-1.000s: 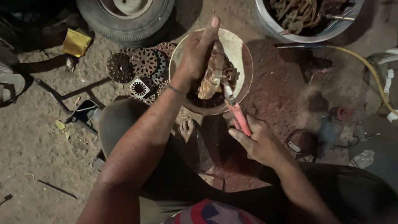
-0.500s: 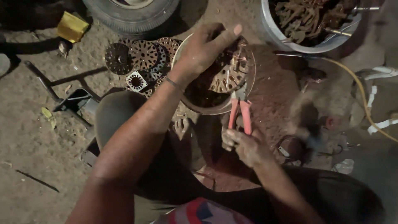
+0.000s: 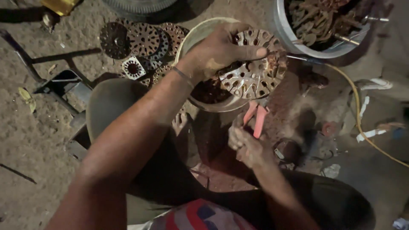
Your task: The person uses pliers to pull apart a circular metal component with multiple holes, separating it into smaller pieces. The separated pieces are placed into a bucket while the person continues to work on the remaining parts.
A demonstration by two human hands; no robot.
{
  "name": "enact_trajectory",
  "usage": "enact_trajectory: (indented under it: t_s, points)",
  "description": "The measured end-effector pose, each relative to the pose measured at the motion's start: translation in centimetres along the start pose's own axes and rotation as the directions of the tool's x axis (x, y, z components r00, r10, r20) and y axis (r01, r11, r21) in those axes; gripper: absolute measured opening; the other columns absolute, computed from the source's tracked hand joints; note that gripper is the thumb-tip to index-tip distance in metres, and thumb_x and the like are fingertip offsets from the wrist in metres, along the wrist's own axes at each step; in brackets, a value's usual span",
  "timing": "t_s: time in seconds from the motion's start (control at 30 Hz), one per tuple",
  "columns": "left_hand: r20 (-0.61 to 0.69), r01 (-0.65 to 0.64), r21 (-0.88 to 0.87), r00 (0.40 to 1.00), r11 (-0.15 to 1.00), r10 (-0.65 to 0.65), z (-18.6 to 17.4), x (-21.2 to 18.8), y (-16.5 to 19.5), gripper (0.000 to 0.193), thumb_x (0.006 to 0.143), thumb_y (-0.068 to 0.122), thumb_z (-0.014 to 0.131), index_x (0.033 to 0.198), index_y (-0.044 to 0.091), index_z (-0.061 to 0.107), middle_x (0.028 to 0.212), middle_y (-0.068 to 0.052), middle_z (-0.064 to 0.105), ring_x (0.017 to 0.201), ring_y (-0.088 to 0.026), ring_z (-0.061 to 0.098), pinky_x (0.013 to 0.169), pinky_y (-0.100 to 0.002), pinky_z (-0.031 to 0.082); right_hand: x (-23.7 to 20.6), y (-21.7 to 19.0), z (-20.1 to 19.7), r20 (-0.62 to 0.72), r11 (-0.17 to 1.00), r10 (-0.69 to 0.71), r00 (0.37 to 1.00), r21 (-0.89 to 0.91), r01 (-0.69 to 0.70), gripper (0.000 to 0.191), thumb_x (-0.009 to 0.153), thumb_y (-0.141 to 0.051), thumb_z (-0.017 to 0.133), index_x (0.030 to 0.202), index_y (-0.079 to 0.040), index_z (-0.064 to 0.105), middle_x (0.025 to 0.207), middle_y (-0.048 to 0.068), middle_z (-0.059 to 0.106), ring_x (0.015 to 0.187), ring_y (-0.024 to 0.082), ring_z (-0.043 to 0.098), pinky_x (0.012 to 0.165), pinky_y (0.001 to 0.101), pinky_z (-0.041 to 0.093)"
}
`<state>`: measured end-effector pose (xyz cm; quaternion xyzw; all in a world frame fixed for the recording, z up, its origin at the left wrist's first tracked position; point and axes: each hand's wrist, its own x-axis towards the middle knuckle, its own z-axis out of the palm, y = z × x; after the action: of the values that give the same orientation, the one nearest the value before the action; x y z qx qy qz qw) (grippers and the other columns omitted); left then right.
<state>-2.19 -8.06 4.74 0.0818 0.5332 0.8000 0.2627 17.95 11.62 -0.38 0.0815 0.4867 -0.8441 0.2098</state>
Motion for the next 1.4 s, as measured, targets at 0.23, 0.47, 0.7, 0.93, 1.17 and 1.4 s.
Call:
enact_trajectory:
  t_s: [0.23, 0.47, 0.7, 0.93, 1.17, 1.4]
  points:
    - [-0.222, -0.155, 0.114, 0.959, 0.981, 0.177, 1.9, -1.3, -0.9, 0.032, 0.086, 0.016, 0.085, 0.107, -0.004, 0.070, 0.094, -0.010, 0.079, 0.079, -0.016, 0.078, 0.070, -0.031, 0.066, 2.6, 2.3, -5.4, 0.083, 0.135, -0.577, 0.813, -0.971, 0.195, 0.053, 0.093, -0.006, 0.074, 0.141, -0.002, 0.052, 0.114, 0.021, 0.067, 0.105, 0.035, 0.067, 0.091, 0.0484, 0.055]
    - [-0.604, 0.053, 0.160, 0.795, 0.986, 0.055, 3.5, -1.9, -2.7, 0.040, 0.083, 0.023, 0.085, 0.110, -0.002, 0.068, 0.089, -0.010, 0.078, 0.073, -0.014, 0.075, 0.064, -0.029, 0.062, 5.8, 1.2, -5.1, -0.323, 0.027, -0.570, 0.755, -0.927, -0.375, 0.059, 0.081, -0.003, 0.067, 0.137, 0.003, 0.051, 0.108, 0.034, 0.066, 0.104, 0.054, 0.062, 0.089, 0.0557, 0.050]
    - [-0.506, -0.148, 0.117, 0.842, 0.982, 0.187, 1.7, -1.2, -2.8, 0.046, 0.086, 0.022, 0.082, 0.120, -0.003, 0.064, 0.097, -0.011, 0.078, 0.078, -0.015, 0.074, 0.066, -0.029, 0.063, 5.7, -3.1, -0.8, -0.288, 0.038, -0.607, 0.741, -0.941, -0.335, 0.044, 0.087, -0.022, 0.075, 0.120, 0.000, 0.057, 0.095, 0.029, 0.070, 0.090, 0.051, 0.067, 0.078, 0.0557, 0.052]
    - [-0.237, -0.287, 0.392, 0.887, 0.874, 0.397, 1.0, -1.5, -2.7, 0.076, 0.090, 0.039, 0.083, 0.140, -0.004, 0.045, 0.121, -0.014, 0.071, 0.111, -0.023, 0.072, 0.100, -0.037, 0.060, 3.9, -5.6, 2.7, -0.355, 0.104, -0.485, 0.799, -0.931, -0.351, 0.059, 0.086, -0.034, 0.081, 0.122, 0.007, 0.059, 0.081, 0.031, 0.067, 0.080, 0.049, 0.068, 0.071, 0.0525, 0.054]
    - [0.046, -0.325, 0.201, 0.946, 0.924, 0.322, 2.8, -0.9, -4.2, 0.119, 0.079, 0.029, 0.093, 0.161, 0.001, 0.011, 0.139, -0.015, 0.049, 0.128, -0.028, 0.050, 0.109, -0.042, 0.046, 1.8, -6.3, 2.2, -0.198, 0.377, -0.387, 0.900, -0.925, -0.042, 0.051, 0.086, -0.028, 0.085, 0.118, 0.005, 0.064, 0.087, 0.017, 0.067, 0.072, 0.030, 0.065, 0.061, 0.0397, 0.050]
    - [0.341, 0.006, -0.157, 0.939, 0.988, 0.049, 3.4, -1.8, -1.5, 0.096, 0.082, 0.019, 0.080, 0.164, -0.001, 0.033, 0.144, -0.012, 0.057, 0.134, -0.022, 0.055, 0.121, -0.034, 0.040, 0.0, -7.3, 0.8, 0.142, 0.997, 0.063, 0.988, 0.029, -0.068, 0.038, 0.092, -0.005, 0.070, 0.125, -0.004, 0.052, 0.081, 0.003, 0.055, 0.059, 0.010, 0.050, 0.051, 0.0262, 0.041]
